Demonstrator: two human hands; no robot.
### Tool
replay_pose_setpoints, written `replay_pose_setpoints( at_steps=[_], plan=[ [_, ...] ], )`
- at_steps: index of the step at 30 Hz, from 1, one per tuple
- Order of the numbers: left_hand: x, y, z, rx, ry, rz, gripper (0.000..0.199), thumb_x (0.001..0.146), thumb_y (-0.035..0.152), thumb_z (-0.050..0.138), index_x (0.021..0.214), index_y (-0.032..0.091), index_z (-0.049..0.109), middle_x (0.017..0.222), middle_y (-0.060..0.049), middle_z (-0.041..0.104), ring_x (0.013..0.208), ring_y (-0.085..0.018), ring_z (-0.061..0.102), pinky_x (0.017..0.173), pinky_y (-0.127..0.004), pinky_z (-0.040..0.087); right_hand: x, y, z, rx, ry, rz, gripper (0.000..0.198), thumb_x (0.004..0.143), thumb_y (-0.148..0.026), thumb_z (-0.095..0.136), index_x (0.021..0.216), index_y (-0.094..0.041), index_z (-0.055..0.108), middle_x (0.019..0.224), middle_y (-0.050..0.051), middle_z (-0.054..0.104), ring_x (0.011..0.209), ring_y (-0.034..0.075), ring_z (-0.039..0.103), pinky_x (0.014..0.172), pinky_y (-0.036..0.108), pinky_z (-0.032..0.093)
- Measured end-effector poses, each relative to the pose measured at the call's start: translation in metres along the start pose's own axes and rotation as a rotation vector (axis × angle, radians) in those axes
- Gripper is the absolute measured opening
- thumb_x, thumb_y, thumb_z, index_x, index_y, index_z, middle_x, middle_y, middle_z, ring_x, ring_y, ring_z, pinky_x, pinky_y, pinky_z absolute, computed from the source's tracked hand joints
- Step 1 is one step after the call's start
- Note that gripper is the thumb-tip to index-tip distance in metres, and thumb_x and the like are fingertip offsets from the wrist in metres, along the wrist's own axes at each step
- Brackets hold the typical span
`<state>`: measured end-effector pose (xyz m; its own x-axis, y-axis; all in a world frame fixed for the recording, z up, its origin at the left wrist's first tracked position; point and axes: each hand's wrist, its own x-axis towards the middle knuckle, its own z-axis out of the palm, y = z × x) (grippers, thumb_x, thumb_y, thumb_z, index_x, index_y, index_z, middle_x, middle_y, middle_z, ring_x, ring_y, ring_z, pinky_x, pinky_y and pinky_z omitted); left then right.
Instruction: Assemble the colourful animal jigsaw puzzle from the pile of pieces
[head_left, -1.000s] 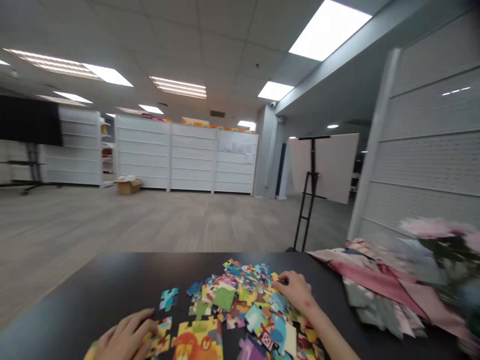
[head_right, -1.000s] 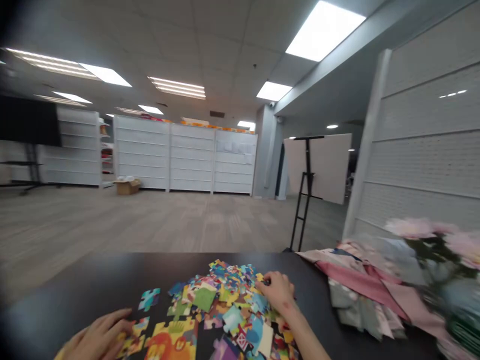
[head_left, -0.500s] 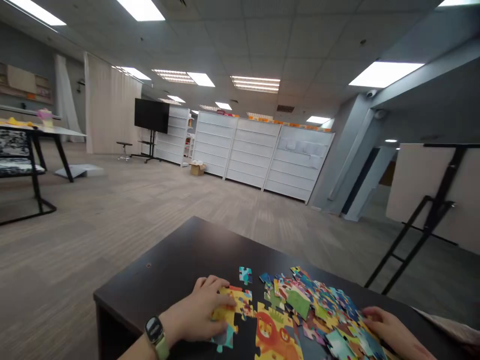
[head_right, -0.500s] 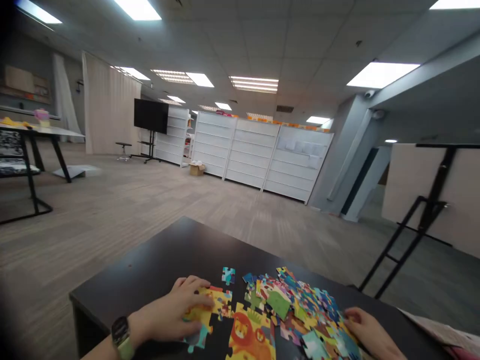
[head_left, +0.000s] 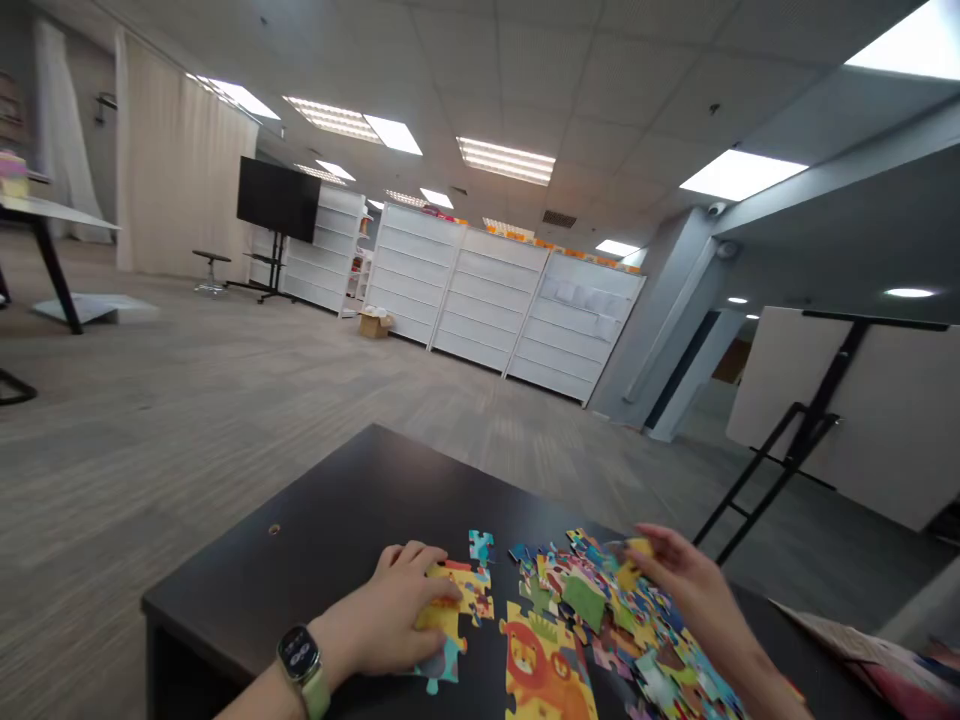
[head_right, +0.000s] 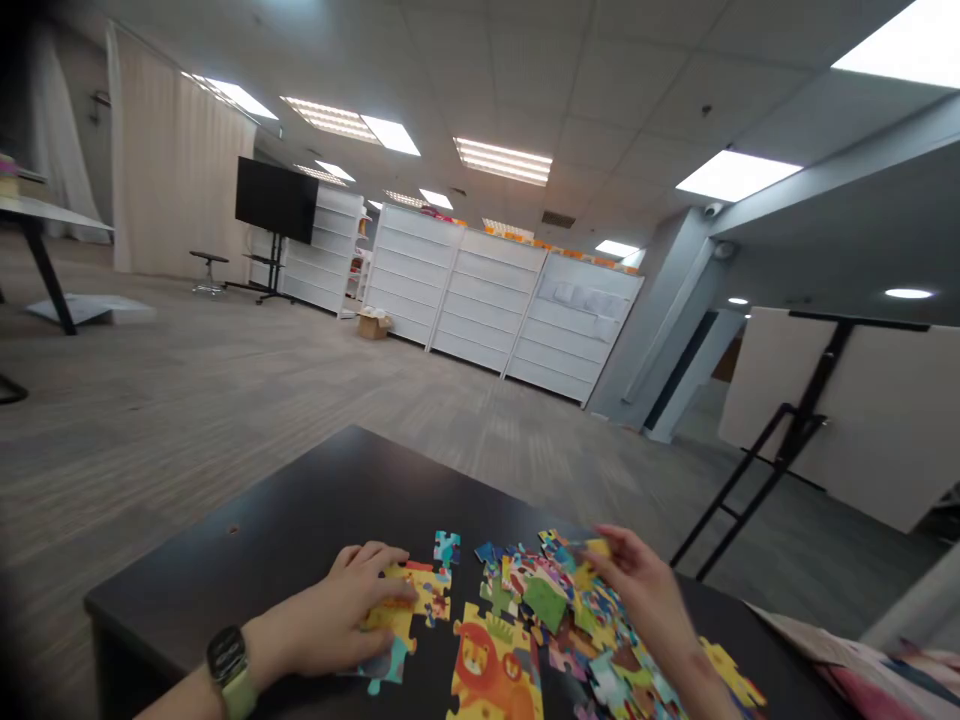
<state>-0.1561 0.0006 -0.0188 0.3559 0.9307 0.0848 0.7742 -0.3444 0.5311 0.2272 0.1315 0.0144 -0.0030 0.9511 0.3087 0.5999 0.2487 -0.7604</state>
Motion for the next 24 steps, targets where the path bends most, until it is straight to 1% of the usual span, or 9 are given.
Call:
replay_pose_setpoints(
  at_steps=[3,5,8,11,13,17,22,23,24],
  plan=[
    [0.001,-0.001,-0.001,0.001,-0.009,-0.015,0.048,0.076,0.031,0.068,0.123,0.04,0.068,0.147,-0.006,0.052,0.137,-0.033,0.041,0.115,-0.054,0.026,-0.044,-0.052,0.08,0.167,-0.531,-0.048,0.052,0.065,-0.055,0.078,0.106,-0.023,0.07,0.086,0.004,0.073,0.079,0.022,0.068,0.069,0.032,0.054],
    [0.001,0.0,-0.002,-0.009,-0.026,-0.021,0.049,0.077,0.031,0.07,0.125,0.042,0.067,0.148,-0.005,0.051,0.139,-0.032,0.04,0.115,-0.054,0.026,-0.067,-0.07,0.121,0.207,-0.727,-0.108,0.041,0.068,-0.041,0.079,0.103,-0.022,0.07,0.087,0.001,0.071,0.079,0.019,0.066,0.069,0.028,0.05],
    [0.001,0.002,-0.004,-0.035,-0.046,-0.017,0.046,0.078,0.031,0.072,0.122,0.04,0.067,0.148,-0.003,0.052,0.138,-0.03,0.04,0.115,-0.051,0.027,-0.084,-0.075,0.148,0.111,-0.712,-0.242,0.032,0.07,-0.019,0.074,0.101,-0.022,0.07,0.095,0.001,0.07,0.085,0.018,0.063,0.074,0.028,0.047],
    [0.001,0.003,-0.006,-0.039,-0.066,-0.024,0.034,0.08,0.032,0.072,0.114,0.034,0.068,0.145,-0.002,0.053,0.137,-0.029,0.041,0.115,-0.048,0.028,-0.085,-0.067,0.146,0.009,-0.63,-0.425,0.026,0.073,-0.01,0.075,0.096,-0.022,0.07,0.104,0.002,0.069,0.1,0.02,0.06,0.088,0.032,0.046],
    [0.003,0.002,-0.007,-0.034,-0.087,-0.029,0.032,0.081,0.031,0.072,0.112,0.035,0.067,0.144,-0.002,0.054,0.138,-0.029,0.039,0.115,-0.048,0.027,-0.083,-0.064,0.142,-0.023,-0.608,-0.469,0.021,0.075,-0.011,0.08,0.09,-0.023,0.072,0.103,0.001,0.069,0.104,0.02,0.059,0.093,0.032,0.044],
    [0.006,0.0,-0.01,-0.036,-0.121,0.02,0.038,0.082,0.031,0.072,0.118,0.041,0.065,0.146,0.002,0.052,0.139,-0.028,0.038,0.116,-0.048,0.027,-0.079,-0.064,0.14,-0.095,-0.58,-0.45,0.013,0.076,-0.017,0.085,0.079,-0.024,0.075,0.101,0.0,0.067,0.1,0.018,0.06,0.089,0.029,0.045],
    [0.005,0.008,-0.012,-0.019,-0.189,0.051,0.042,0.087,0.025,0.062,0.12,0.051,0.066,0.154,0.008,0.045,0.144,-0.029,0.032,0.12,-0.053,0.021,-0.079,-0.061,0.14,-0.118,-0.539,-0.423,0.029,0.065,-0.029,0.095,0.081,-0.023,0.071,0.099,-0.002,0.065,0.098,0.018,0.06,0.084,0.027,0.045],
    [0.005,0.011,-0.013,-0.008,-0.199,0.043,0.045,0.087,0.023,0.06,0.121,0.052,0.066,0.156,0.01,0.043,0.146,-0.029,0.03,0.121,-0.055,0.019,-0.078,-0.06,0.139,-0.123,-0.534,-0.429,0.03,0.065,-0.034,0.094,0.081,-0.023,0.07,0.099,-0.001,0.065,0.098,0.019,0.059,0.083,0.028,0.045],
    [0.004,0.015,-0.013,0.008,-0.203,0.032,0.048,0.086,0.019,0.059,0.121,0.052,0.066,0.158,0.01,0.041,0.148,-0.03,0.028,0.122,-0.056,0.018,-0.077,-0.06,0.136,-0.131,-0.531,-0.444,0.026,0.072,-0.038,0.089,0.081,-0.023,0.069,0.098,-0.001,0.065,0.097,0.019,0.059,0.083,0.028,0.045]
  ],
)
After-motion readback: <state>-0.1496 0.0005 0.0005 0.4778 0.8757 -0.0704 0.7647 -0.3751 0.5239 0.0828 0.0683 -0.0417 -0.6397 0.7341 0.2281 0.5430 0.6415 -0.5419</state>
